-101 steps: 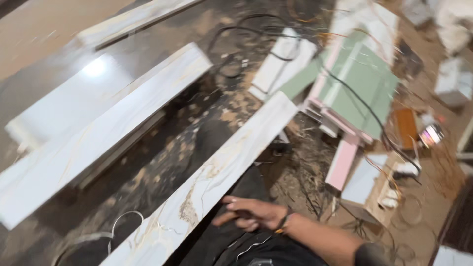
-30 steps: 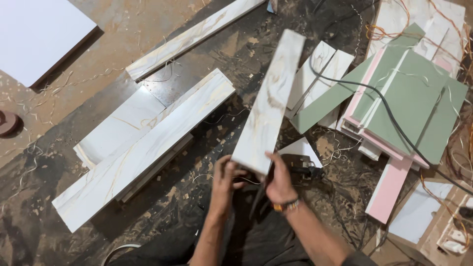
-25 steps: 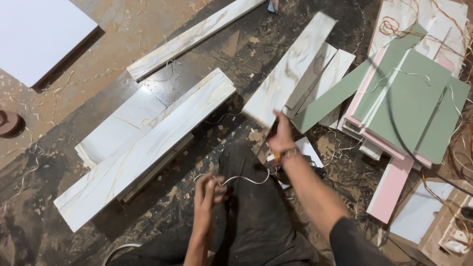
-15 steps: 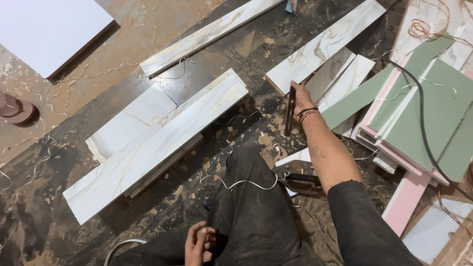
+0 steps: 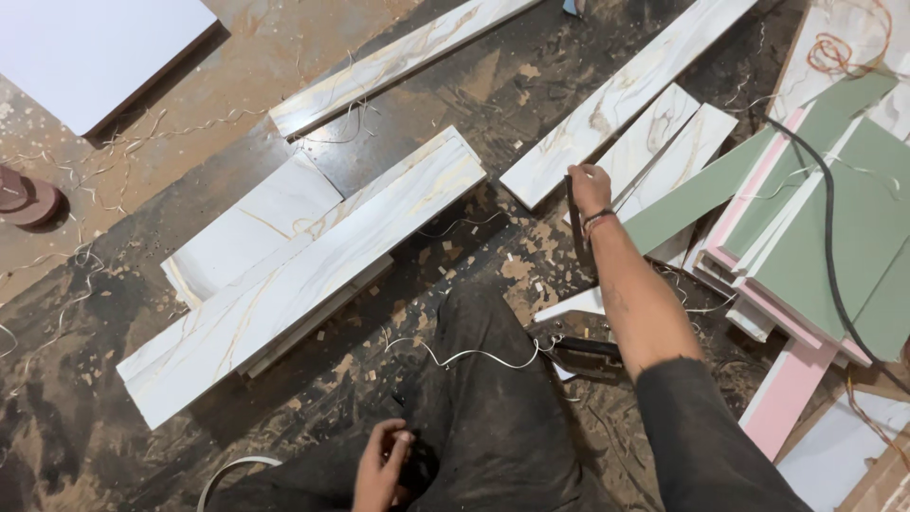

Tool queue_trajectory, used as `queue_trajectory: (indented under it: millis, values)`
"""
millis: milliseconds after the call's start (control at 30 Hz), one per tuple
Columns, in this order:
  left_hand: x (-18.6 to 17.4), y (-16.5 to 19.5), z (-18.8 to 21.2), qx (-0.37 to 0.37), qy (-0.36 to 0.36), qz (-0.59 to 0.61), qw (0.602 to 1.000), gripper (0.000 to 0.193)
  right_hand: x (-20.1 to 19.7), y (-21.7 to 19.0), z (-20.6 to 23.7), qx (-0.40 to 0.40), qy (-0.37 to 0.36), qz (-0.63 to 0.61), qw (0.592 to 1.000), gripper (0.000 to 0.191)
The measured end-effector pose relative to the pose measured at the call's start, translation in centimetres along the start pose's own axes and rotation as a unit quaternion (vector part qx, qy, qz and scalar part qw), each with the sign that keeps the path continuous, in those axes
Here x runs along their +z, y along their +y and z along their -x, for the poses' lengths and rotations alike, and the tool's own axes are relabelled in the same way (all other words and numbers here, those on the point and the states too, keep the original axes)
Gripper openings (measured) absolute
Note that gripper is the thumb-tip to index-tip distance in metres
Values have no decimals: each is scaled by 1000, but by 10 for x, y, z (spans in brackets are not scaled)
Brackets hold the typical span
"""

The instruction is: The person sits on the floor and uses a hand-held edge banding iron to press white edge banding tape onto the cut edges of marble-patterned PVC panels, running the iron along the tape to adhere it, then sets finished panels aside and picks up the next panel.

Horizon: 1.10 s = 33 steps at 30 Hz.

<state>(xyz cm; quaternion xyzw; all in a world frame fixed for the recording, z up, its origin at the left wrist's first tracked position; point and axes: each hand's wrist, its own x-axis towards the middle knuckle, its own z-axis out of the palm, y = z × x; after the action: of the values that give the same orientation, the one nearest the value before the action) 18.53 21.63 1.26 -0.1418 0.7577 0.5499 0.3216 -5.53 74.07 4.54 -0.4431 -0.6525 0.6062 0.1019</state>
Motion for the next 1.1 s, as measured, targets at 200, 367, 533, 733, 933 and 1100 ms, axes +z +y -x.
queue_trajectory:
  millis: [200, 367, 533, 733, 933, 1100]
  values:
    - [-91, 108, -54, 292, 190, -537, 768, 74, 2, 29, 86, -90, -202, 19, 975, 46]
    - [-161, 178, -139, 211, 214, -592, 748, 125, -28, 50, 213, -101, -325, 138, 930, 37]
    - [-172, 184, -174, 161, 158, -625, 747, 124, -69, 71, 298, -51, -301, 73, 949, 28]
    - [-159, 184, -142, 172, 108, -583, 787, 117, -84, 91, 322, -37, -270, 9, 962, 23]
    - [-139, 202, -55, 282, 219, -434, 827, 113, -69, 73, 332, -122, -296, 66, 945, 20]
    - [-128, 232, 12, 405, 226, -70, 883, 107, -64, 44, 343, -139, -306, 65, 940, 21]
